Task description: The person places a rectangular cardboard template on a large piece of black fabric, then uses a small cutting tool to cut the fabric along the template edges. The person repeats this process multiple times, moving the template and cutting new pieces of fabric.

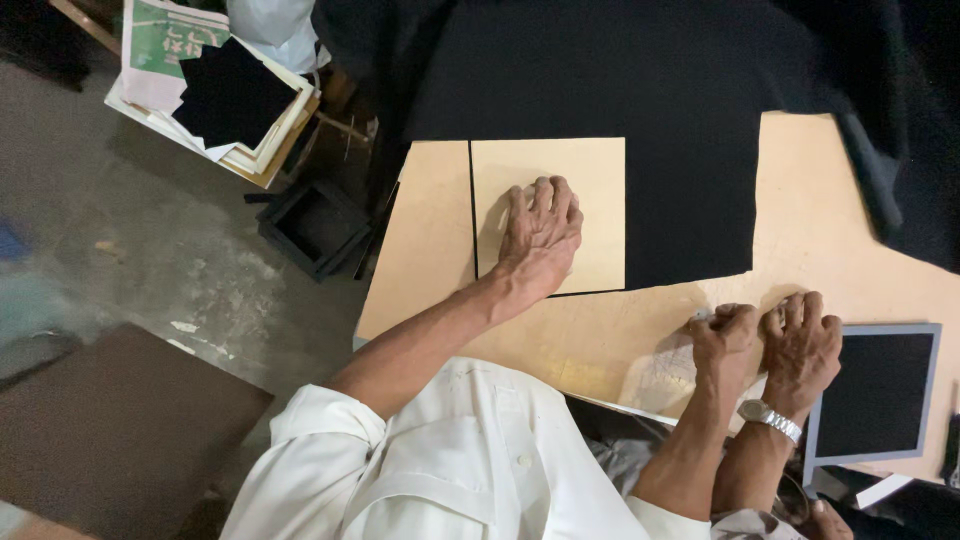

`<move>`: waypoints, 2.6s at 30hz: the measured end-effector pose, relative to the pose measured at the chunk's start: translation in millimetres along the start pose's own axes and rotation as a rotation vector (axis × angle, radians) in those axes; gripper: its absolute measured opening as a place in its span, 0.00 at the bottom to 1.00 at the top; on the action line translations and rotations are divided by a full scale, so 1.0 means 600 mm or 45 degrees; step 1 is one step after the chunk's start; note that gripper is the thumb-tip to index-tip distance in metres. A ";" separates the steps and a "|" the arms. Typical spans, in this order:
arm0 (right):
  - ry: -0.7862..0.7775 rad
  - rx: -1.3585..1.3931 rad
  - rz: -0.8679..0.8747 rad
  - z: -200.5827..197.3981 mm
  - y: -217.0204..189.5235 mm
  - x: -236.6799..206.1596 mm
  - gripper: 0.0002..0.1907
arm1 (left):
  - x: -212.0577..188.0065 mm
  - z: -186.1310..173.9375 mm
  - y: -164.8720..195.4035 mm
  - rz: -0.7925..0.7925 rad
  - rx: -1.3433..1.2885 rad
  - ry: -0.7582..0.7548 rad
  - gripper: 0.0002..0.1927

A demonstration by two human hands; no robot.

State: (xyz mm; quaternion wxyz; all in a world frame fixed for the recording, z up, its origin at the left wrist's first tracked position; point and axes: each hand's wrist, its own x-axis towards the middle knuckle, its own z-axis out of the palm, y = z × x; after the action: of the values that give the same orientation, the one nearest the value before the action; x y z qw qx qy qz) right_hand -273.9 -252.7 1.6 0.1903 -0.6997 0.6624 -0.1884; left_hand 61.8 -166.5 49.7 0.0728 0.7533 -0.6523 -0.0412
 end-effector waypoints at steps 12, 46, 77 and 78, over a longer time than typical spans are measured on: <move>0.028 0.465 -0.057 -0.029 -0.112 -0.036 0.07 | 0.017 -0.030 -0.010 -0.073 -0.136 -0.233 0.37; -1.159 0.268 -1.862 0.300 -0.586 0.194 0.09 | 0.052 0.002 -0.018 -0.234 -0.098 -0.316 0.46; -1.287 -0.322 -2.184 0.260 -0.536 0.313 0.11 | 0.080 -0.002 -0.015 -0.271 -0.058 -0.266 0.41; -1.289 -0.318 -2.168 0.250 -0.526 0.324 0.12 | 0.082 -0.004 -0.015 -0.256 -0.055 -0.322 0.43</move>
State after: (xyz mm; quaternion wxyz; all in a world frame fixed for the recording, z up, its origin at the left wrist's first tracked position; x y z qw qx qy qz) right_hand 83.4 -428.4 38.2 0.1769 -0.9541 -0.2040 0.1295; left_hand 78.2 -214.1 52.4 0.0016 0.8019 -0.5765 -0.1567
